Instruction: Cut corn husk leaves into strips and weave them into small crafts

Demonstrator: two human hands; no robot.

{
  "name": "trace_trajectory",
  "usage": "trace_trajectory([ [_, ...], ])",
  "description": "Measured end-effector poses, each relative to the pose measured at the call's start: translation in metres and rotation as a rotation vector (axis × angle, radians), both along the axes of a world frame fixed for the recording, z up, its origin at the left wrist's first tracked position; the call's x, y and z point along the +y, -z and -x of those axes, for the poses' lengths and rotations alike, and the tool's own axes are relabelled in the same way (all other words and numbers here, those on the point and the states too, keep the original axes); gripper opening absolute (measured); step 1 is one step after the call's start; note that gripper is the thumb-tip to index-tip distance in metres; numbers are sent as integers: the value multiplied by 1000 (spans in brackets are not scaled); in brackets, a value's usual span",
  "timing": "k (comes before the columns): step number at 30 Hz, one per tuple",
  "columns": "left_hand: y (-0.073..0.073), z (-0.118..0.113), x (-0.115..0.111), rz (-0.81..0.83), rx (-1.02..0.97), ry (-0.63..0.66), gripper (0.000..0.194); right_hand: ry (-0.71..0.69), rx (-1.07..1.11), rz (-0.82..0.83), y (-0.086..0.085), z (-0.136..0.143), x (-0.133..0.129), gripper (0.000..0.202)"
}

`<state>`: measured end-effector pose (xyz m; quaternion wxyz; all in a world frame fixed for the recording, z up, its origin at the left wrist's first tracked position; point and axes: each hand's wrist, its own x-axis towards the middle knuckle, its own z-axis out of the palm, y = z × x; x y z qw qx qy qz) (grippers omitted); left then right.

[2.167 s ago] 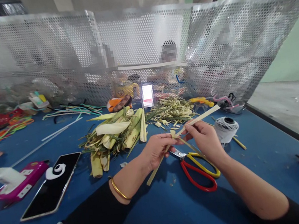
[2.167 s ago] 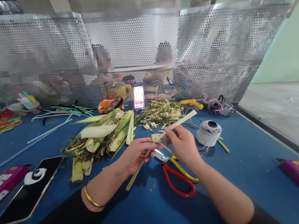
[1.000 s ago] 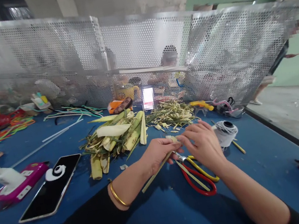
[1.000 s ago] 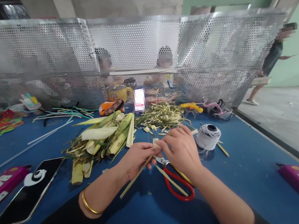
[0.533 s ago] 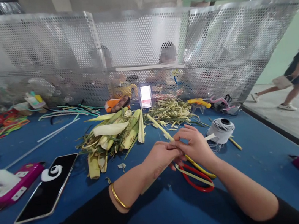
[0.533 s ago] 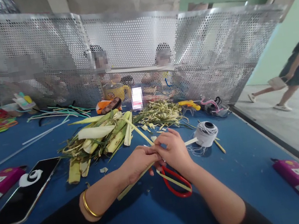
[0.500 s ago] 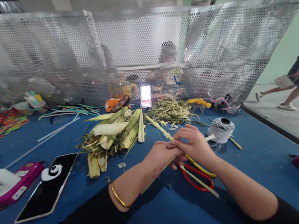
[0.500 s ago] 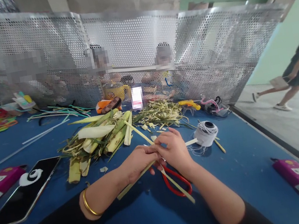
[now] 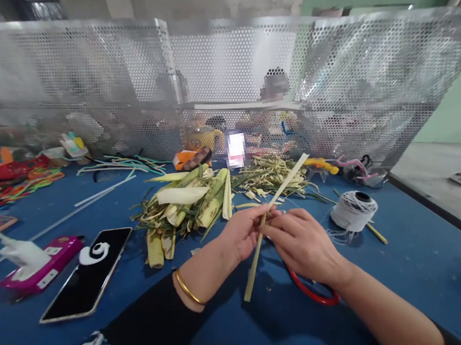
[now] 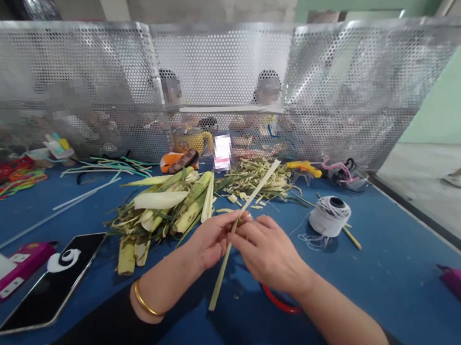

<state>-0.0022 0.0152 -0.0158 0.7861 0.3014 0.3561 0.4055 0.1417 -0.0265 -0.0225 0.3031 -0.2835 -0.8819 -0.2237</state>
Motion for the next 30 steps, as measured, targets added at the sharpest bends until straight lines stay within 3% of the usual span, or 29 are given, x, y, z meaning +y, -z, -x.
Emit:
trace_trajectory([
  [4,1,-5,-9,-192,192,-9,17,251,286,-91,-5,-11,1,20],
  [6,1,-7,-15,-256,295,82,20,389,333,0,-8,-16,3,26],
  [8,2,-9,-20,-307,359,188,19,460,363,285,-8,-18,8,44],
  [10,4,-12,-24,-335,403,267,16,442,462,721,-6,-17,12,53],
  [12,7,-15,-27,-341,438,303,15,329,634,1147,-2,-15,15,46],
  [14,10,-17,-28,-338,475,310,16,195,826,1357,0,-12,16,35],
  [17,14,-19,-28,-337,513,273,16,153,986,1317,2,-10,16,30],
  [21,18,-18,-26,-404,547,189,16,291,888,1226,2,-12,19,35],
  [25,19,-16,-24,-468,593,214,18,230,796,1416,2,-15,21,38],
  [30,18,-16,-24,-500,643,273,20,180,969,1272,3,-17,25,28],
])
